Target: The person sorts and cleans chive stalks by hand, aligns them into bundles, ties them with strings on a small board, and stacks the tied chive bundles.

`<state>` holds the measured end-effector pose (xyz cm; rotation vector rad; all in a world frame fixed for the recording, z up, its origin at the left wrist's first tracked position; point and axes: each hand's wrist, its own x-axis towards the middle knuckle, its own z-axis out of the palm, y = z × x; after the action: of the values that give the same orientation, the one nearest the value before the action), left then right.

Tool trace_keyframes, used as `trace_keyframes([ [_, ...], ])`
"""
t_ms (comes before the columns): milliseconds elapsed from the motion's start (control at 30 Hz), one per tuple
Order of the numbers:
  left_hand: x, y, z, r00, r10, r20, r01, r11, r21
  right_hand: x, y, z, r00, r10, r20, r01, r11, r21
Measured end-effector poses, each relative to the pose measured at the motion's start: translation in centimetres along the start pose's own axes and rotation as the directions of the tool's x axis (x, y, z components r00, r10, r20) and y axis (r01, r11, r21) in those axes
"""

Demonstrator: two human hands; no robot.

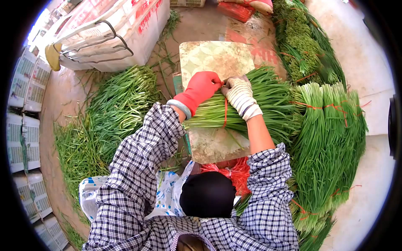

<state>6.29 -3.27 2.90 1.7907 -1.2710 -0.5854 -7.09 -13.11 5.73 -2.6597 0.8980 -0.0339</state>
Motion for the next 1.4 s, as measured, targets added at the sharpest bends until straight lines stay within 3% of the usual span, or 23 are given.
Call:
trace_keyframes([
  [133,-0.3,0.8,-0.4,1.000,0.000,0.031,-0.004,0.994,0.110,0.0,0.3,0.2,0.998,0.061,0.001,-0.061,0.995,0.081],
  [267,-0.4,-0.3,-0.7,0.995,0.012,0.100,0.000,0.993,-0.122,-0.4,1.0,0.4,0.989,-0.104,-0.105,0.125,0.968,0.218],
  [333,-0.4,-0.5,-0.9,0.991,0.019,0.130,0.010,0.976,-0.216,-0.5,1.5,0.7,0.989,-0.095,-0.110,0.119,0.965,0.234],
  [400,-0.5,0.2,-1.5,0.959,-0.101,0.264,0.220,0.852,-0.474,-0.5,1.6,0.9,0.988,-0.087,-0.130,0.119,0.957,0.264],
  [433,-0.6,0.6,-1.6,0.959,-0.102,0.264,0.221,0.852,-0.474,-0.6,1.6,1.1,0.988,-0.087,-0.129,0.119,0.957,0.264],
  [500,-0.4,1.4,-1.6,0.877,-0.330,0.348,0.468,0.750,-0.468,-0.6,1.4,1.3,0.983,-0.087,-0.160,0.126,0.960,0.249],
  [533,-0.2,1.9,-1.6,0.878,-0.330,0.347,0.467,0.750,-0.468,-0.6,1.4,1.3,0.983,-0.088,-0.161,0.127,0.960,0.249],
  [600,0.1,2.4,-1.6,0.896,-0.361,0.257,0.395,0.914,-0.092,-0.6,1.0,1.0,0.986,-0.099,-0.132,0.127,0.966,0.225],
  [733,0.2,2.0,-1.1,0.896,-0.351,0.273,0.407,0.894,-0.186,-0.2,1.5,1.3,0.988,-0.107,-0.108,0.123,0.981,0.153],
  [833,0.0,1.7,-0.4,0.886,-0.427,0.179,0.462,0.847,-0.264,-0.3,1.3,1.4,0.996,-0.066,-0.067,0.077,0.979,0.186],
  [867,-0.1,1.4,0.0,0.980,-0.200,-0.016,0.193,0.962,-0.195,-0.4,1.0,1.5,0.984,-0.052,-0.168,0.100,0.950,0.294],
  [900,-0.1,1.0,0.3,0.981,0.064,-0.185,-0.078,0.994,-0.072,-0.5,0.7,1.6,0.964,-0.027,-0.265,0.134,0.909,0.395],
  [1000,0.0,2.0,-0.2,0.929,0.198,-0.312,-0.195,0.980,0.044,-1.6,1.0,0.9,0.976,-0.164,-0.144,0.210,0.885,0.416],
  [1133,-1.0,3.8,-1.1,0.949,0.151,-0.277,-0.146,0.988,0.041,-2.6,1.2,0.8,0.959,-0.176,-0.222,0.256,0.874,0.414],
  [1200,-2.0,5.0,-2.4,0.988,-0.041,0.149,0.033,0.998,0.054,-2.6,1.2,0.5,0.969,-0.143,-0.200,0.220,0.867,0.447],
  [1233,-3.1,5.6,-2.0,0.987,-0.034,0.157,0.025,0.998,0.058,-2.8,1.3,0.3,0.977,-0.119,-0.178,0.191,0.858,0.476],
  [1267,-4.9,6.3,-1.5,0.979,0.061,0.193,-0.130,0.919,0.373,-3.1,1.1,0.3,0.948,-0.125,-0.292,0.253,0.854,0.455],
  [1300,-6.2,7.0,-1.0,0.958,0.138,0.253,-0.272,0.719,0.639,-3.3,0.9,0.8,0.947,-0.123,-0.296,0.253,0.854,0.455],
  [1333,-6.7,7.6,-0.3,0.960,0.033,0.277,-0.231,0.648,0.726,-3.7,0.6,1.6,0.922,-0.033,-0.387,0.279,0.749,0.601],
  [1400,-6.6,7.3,-0.3,0.942,-0.035,0.333,-0.215,0.698,0.683,-7.6,-1.8,-1.2,0.886,0.170,-0.432,0.275,0.558,0.783],
])
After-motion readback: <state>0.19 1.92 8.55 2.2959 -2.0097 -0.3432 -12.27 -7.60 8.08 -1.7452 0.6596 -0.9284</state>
